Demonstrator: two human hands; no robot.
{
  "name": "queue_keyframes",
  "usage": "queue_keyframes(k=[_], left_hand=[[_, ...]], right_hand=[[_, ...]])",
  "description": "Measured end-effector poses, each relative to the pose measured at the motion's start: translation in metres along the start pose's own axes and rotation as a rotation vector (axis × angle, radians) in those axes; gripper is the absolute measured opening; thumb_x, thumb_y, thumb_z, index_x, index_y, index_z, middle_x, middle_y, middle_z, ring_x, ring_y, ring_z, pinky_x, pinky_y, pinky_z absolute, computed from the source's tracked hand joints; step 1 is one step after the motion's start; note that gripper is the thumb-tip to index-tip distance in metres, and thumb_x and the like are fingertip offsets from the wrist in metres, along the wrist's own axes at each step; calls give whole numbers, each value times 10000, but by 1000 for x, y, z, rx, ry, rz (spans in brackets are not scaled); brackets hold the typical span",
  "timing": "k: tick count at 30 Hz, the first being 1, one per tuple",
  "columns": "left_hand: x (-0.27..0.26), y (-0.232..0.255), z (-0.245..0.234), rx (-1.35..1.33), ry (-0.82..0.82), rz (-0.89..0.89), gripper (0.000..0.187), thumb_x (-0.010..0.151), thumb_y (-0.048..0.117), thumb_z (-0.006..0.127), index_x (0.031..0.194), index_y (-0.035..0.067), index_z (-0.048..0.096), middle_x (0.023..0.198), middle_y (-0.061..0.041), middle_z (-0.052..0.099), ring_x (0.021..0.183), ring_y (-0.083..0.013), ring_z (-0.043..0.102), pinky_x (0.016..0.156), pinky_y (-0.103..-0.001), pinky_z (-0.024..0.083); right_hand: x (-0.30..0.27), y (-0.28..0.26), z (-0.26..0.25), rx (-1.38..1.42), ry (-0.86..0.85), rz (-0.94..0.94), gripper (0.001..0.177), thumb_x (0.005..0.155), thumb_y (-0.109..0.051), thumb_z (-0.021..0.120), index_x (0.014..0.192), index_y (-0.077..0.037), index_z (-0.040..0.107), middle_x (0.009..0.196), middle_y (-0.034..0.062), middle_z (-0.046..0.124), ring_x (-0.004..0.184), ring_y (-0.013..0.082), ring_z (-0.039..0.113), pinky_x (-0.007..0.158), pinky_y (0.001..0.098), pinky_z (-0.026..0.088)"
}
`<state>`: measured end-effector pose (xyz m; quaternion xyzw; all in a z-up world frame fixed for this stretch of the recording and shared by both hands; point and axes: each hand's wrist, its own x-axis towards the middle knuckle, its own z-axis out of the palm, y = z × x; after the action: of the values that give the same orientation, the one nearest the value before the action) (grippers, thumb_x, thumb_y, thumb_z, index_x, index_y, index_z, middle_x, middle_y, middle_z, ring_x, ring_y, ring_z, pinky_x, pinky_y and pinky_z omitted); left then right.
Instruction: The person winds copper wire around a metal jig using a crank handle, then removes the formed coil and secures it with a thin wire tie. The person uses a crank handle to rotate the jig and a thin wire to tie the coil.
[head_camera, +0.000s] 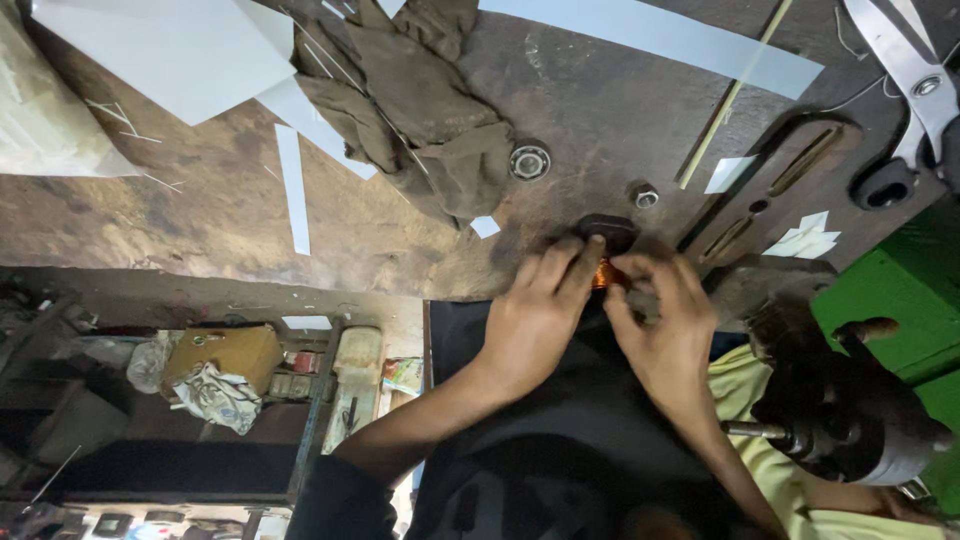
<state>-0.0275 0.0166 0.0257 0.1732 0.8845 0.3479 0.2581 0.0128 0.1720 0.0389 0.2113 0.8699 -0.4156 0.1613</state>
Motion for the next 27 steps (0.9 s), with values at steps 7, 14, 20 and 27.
queue_keyframes(k=[7, 14, 20, 27], left_hand=[[4, 2, 3, -83, 44, -56, 386, 959, 121, 695, 1335, 81, 617, 1273, -71, 617, 1090, -266, 659, 901, -368, 581], [4, 7, -5, 33, -66, -8, 512, 888, 59, 665, 1397, 33, 614, 1319, -104, 627, 1075, -275, 659, 836, -344, 586], [9, 8, 0, -40, -3, -60, 408, 926, 98, 696, 1327, 63, 631, 1301, -95, 619, 1081, -269, 659, 877, -358, 584], [11, 15, -7, 44, -50, -9, 513, 883, 51, 664, 1390, 19, 598, 1336, -121, 608, 1061, -279, 643, 806, -333, 583]], right_hand=[[4, 3, 4, 70, -1, 29, 331, 897, -3, 733, 1218, 5, 653, 1200, 179, 650, 1003, 255, 734, 804, 321, 603], [3, 4, 2, 74, 13, 25, 279, 911, 9, 747, 1176, -15, 663, 1134, 132, 677, 1003, 260, 749, 874, 340, 606], [3, 1, 2, -80, 42, -129, 369, 884, 21, 747, 1243, 3, 665, 1218, 174, 660, 1085, 343, 704, 928, 386, 570], [5, 2, 0, 73, -11, 32, 316, 899, 11, 744, 1205, -27, 673, 1165, 130, 685, 1006, 258, 749, 875, 325, 598]])
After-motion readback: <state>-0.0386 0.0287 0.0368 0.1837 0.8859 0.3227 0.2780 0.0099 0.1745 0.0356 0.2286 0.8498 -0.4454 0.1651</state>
